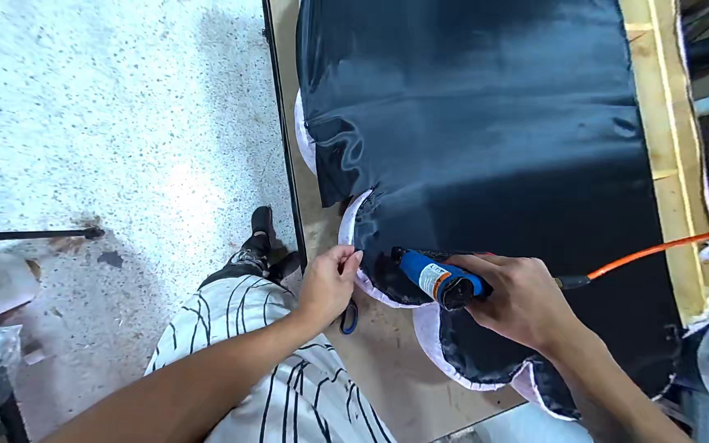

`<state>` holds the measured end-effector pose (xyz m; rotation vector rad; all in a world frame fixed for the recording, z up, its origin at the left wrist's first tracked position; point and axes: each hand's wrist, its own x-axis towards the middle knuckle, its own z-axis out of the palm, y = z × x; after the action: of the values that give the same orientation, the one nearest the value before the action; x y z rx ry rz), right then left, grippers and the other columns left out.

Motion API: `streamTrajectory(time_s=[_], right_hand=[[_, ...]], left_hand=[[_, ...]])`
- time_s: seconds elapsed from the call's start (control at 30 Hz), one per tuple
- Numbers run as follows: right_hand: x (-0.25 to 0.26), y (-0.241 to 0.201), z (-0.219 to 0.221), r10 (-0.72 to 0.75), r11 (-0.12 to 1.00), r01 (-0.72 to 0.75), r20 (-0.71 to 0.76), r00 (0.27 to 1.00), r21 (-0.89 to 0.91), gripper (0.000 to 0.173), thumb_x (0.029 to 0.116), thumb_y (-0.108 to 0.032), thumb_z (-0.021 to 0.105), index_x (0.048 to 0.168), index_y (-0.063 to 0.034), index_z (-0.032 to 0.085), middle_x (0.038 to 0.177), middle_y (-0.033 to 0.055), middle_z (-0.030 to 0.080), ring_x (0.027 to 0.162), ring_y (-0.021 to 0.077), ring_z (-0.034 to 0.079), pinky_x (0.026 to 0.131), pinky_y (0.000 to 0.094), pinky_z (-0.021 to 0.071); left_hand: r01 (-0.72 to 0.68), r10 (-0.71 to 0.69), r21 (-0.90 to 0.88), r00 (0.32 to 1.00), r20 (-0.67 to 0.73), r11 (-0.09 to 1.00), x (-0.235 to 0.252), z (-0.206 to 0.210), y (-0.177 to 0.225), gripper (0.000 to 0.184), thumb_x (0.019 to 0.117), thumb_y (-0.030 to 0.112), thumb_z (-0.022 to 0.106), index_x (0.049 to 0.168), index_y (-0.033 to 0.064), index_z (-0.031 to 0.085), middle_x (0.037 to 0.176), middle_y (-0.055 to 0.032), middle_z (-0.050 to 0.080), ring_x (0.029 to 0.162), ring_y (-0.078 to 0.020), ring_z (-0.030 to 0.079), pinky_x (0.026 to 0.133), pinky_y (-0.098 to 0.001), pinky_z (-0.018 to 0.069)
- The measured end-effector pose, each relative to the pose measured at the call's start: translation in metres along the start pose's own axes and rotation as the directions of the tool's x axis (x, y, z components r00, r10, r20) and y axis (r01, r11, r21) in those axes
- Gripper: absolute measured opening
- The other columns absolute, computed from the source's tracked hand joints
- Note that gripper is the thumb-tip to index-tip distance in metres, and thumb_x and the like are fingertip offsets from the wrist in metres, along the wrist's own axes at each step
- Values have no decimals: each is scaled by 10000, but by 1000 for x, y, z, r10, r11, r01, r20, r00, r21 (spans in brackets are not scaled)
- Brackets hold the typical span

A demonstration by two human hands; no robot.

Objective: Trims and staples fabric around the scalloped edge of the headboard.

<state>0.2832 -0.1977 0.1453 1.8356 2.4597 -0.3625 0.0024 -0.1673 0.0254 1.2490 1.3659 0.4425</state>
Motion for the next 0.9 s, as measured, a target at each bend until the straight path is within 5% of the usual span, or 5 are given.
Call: streamTrajectory(time_s=[0.17,0.3,0.43,0.6,0.9], right_hand=[[-23,11,10,-1,999,2,-39,999,47,305,767,-417,625,999,-276,763,720,-106,650,606,73,619,483,361,475],[-52,1,14,92,995,-91,-42,995,44,338,772,-434,592,1004,-264,771,736,-77,676,606,114,642,479,389,481],[-89,-55,15,441,885,-445,58,895,136,341,762,-445,641,1031,-269,754,741,-79,682,635,136,667,521,441,542],[-128,-139,37,751,354,-864,442,491,358,407,908,-563,604,1049,-194,700,792,7,678,719,192,681,656,491,578],[-158,-255,76,603,-452,-728,778,176,515,437,934,-582,637,1049,-162,672,712,78,709,547,246,700,541,469,630]], left_hand=[[-452,440,298,891,111,841,29,-26,-8,385,947,368,739,1286,197,674,1156,-10,651,870,-136,646,736,-356,584],[-916,683,364,374,627,167,69,-48,16,241,1028,195,594,1219,220,738,1373,-84,631,1330,-317,544,1108,-498,461],[-981,531,77,-31,847,-179,107,-46,39,254,1049,116,518,1167,135,742,1240,-53,696,1280,-271,590,1166,-502,401],[-943,450,-240,-323,832,-232,147,-42,51,209,1052,164,561,1088,113,760,1167,-47,711,1224,-236,622,1151,-441,431],[-886,432,-451,-451,781,-111,174,-36,67,160,1012,195,642,1028,123,785,1023,-30,726,1115,-231,650,1054,-425,510]])
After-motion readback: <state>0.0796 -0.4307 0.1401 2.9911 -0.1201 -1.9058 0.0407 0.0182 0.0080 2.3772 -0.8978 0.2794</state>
